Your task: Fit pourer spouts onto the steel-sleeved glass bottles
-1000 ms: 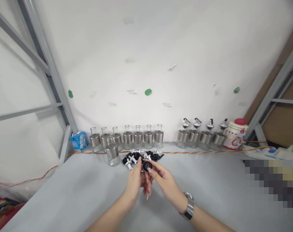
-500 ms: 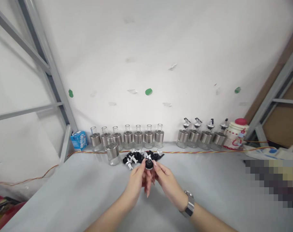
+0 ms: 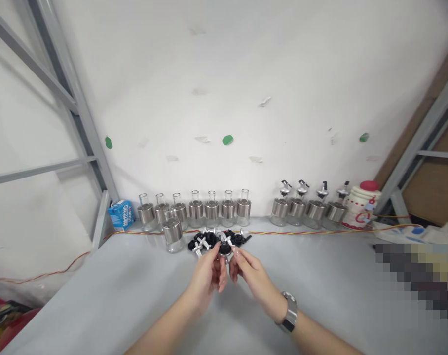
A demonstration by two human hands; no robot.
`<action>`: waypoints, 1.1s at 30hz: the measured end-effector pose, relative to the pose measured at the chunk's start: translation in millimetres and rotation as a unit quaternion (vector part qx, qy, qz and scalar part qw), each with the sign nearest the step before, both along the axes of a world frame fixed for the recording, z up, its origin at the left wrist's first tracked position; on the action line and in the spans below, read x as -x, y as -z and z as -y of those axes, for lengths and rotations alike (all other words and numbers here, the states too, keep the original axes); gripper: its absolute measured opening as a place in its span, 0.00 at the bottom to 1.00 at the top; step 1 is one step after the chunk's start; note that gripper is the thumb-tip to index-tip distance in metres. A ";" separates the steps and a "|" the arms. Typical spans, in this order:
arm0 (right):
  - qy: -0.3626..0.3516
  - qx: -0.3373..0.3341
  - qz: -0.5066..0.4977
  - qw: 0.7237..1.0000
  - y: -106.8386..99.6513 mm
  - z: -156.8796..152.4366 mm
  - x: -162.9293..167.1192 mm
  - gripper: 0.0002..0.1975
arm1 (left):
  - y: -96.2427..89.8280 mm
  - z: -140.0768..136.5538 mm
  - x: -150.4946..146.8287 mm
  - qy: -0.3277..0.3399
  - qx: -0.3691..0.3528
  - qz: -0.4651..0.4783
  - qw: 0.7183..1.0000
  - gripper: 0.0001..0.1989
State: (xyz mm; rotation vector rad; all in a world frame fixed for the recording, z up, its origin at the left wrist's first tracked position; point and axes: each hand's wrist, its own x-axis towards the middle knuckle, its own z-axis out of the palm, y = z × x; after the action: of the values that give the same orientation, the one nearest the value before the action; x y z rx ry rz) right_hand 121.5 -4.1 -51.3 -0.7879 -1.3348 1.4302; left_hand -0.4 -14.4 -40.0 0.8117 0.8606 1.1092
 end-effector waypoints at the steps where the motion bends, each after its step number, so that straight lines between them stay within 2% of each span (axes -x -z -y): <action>1: -0.007 0.007 0.003 1.000 -2.7 -0.2 -1.5 0.17 | 0.4 -0.3 -0.5 -0.012 -0.010 -0.022 1.000 0.23; 6: -0.052 0.029 0.022 0.998 -14.8 -0.8 -9.6 0.23 | 4.5 -2.7 -2.7 -0.098 -0.075 -0.137 0.983 0.20; 9: -0.048 0.010 0.036 0.998 -12.6 -2.3 -11.4 0.21 | 8.6 -2.9 -1.4 -0.107 -0.116 -0.217 0.963 0.19; 11: -0.032 -0.021 0.063 0.997 -8.1 -4.5 -12.1 0.18 | 11.0 -2.2 1.5 -0.100 -0.174 -0.315 0.927 0.18; 14: -0.013 -0.040 0.107 0.993 -2.3 -8.4 -12.7 0.16 | 13.6 -1.1 6.5 -0.086 -0.268 -0.453 0.846 0.16; 15: -0.013 -0.031 0.111 0.993 -1.3 -9.5 -12.6 0.16 | 14.1 -1.0 7.6 -0.084 -0.280 -0.476 0.829 0.16; 17: -0.023 -0.007 0.104 0.994 -0.7 -10.8 -11.7 0.17 | 14.6 -1.3 8.4 -0.089 -0.278 -0.494 0.819 0.16; 20: -0.049 0.028 0.064 0.996 -1.7 -10.0 -8.4 0.18 | 13.2 -1.3 6.4 -0.107 -0.265 -0.469 0.836 0.16; 24: -0.083 0.088 -0.060 0.991 -3.7 -4.3 -2.8 0.18 | 9.7 3.1 -0.4 -0.103 -0.231 -0.323 0.912 0.14; 26: -0.073 0.103 -0.113 0.986 -4.6 -0.8 -0.5 0.16 | 9.2 6.3 -4.7 -0.094 -0.227 -0.268 0.931 0.14; 29: -0.043 0.115 -0.148 0.981 -4.7 2.7 1.3 0.16 | 10.5 9.9 -10.5 -0.095 -0.228 -0.262 0.933 0.14; 33: -0.024 0.101 -0.144 0.984 -1.7 2.3 1.5 0.15 | 11.3 10.7 -13.3 -0.084 -0.233 -0.281 0.927 0.15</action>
State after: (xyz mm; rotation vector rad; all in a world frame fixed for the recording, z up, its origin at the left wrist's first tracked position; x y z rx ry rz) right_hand 119.9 -6.4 -49.5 -0.6516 -1.0050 1.6670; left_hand 12.9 -25.1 -51.3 1.5243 1.1757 1.2747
